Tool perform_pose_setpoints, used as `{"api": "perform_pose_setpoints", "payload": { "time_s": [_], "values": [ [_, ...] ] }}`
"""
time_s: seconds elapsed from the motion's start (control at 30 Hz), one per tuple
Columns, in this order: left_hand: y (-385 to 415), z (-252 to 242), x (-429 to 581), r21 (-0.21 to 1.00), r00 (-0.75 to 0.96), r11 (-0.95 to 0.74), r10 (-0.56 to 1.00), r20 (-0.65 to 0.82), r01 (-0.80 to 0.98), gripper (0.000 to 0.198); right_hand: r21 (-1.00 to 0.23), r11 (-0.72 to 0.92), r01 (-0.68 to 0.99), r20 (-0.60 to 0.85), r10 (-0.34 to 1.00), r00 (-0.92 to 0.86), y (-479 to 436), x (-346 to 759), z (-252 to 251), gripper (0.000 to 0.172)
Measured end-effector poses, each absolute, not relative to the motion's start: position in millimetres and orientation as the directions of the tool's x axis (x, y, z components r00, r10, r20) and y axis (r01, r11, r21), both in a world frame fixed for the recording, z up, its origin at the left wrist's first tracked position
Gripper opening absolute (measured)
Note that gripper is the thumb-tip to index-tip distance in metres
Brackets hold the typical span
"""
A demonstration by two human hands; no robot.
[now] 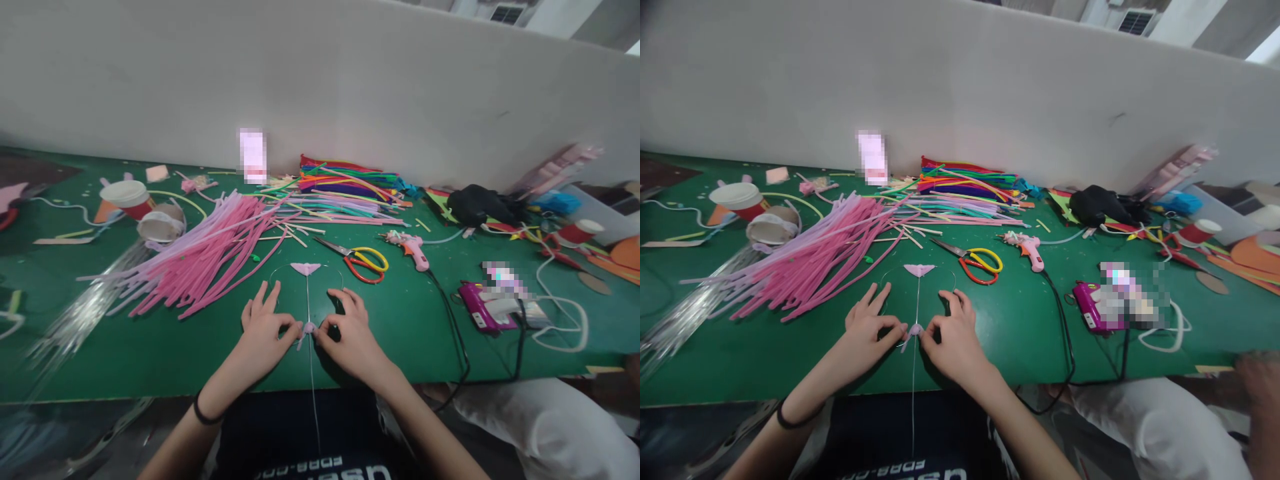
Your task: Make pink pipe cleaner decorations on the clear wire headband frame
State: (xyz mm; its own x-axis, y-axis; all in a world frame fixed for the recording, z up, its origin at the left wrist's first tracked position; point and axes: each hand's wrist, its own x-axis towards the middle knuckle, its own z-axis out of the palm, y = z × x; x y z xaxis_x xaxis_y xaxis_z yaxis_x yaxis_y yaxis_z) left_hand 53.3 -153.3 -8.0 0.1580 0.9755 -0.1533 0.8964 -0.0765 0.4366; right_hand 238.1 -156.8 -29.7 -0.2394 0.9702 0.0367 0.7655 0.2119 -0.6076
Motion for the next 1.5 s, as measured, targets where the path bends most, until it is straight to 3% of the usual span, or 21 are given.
{"api": "perform_pose_setpoints", "payload": {
  "time_s": [0.37,0.53,0.7,0.93,1.07,1.17,1.3,1.4,1.5],
  "values": [
    [-154.5,-12.1,54.8,0.439,0.158,-0.083,0.978,-0.138,0.895,0.031,-0.574,0.249,0.781,-0.003,0.952,-0.305,-159.4,236.4,-28.5,0.027],
    [-156.3,-18.4,49.3,0.455,0.219,-0.149,0.97,-0.106,0.878,0.014,-0.56,0.281,0.779,0.064,0.953,-0.297,-161.7,238.5,-30.1,0.023],
    [-155.1,-20.9,46.7,0.474,0.223,-0.163,0.972,-0.072,0.865,0.013,-0.561,0.298,0.772,0.146,0.954,-0.262,-158.1,242.0,-26.3,0.017],
    [-140.3,-11.7,13.7,0.556,0.139,-0.216,0.974,0.178,0.803,0.027,-0.622,0.309,0.719,0.311,0.941,-0.136,-139.5,247.9,-13.6,0.013],
    [-106.4,6.2,-25.6,0.468,0.149,-0.282,0.942,0.302,0.837,0.034,-0.692,0.319,0.648,0.336,0.936,-0.102,-103.3,248.6,-6.9,0.017],
    [-65.2,23.4,-48.5,0.29,0.2,-0.315,0.91,0.363,0.904,0.039,-0.69,0.32,0.649,0.346,0.934,-0.092,-57.9,246.5,-8.1,0.02],
    [-9.1,33.2,-61.6,0.077,0.141,-0.174,0.936,0.322,0.982,0.046,-0.606,0.239,0.759,0.379,0.925,0.011,-1.6,245.5,-14.5,0.02],
    [17.2,26.1,-63.2,0.037,0.035,-0.043,0.979,0.199,0.998,0.046,-0.607,0.183,0.773,0.377,0.923,0.077,18.0,249.5,-18.5,0.021],
    [24.8,13.7,-62.2,0.019,0.008,-0.012,0.979,0.204,1.0,0.04,-0.61,0.153,0.777,0.404,0.904,0.139,18.1,255.5,-23.0,0.022]
  ]
}}
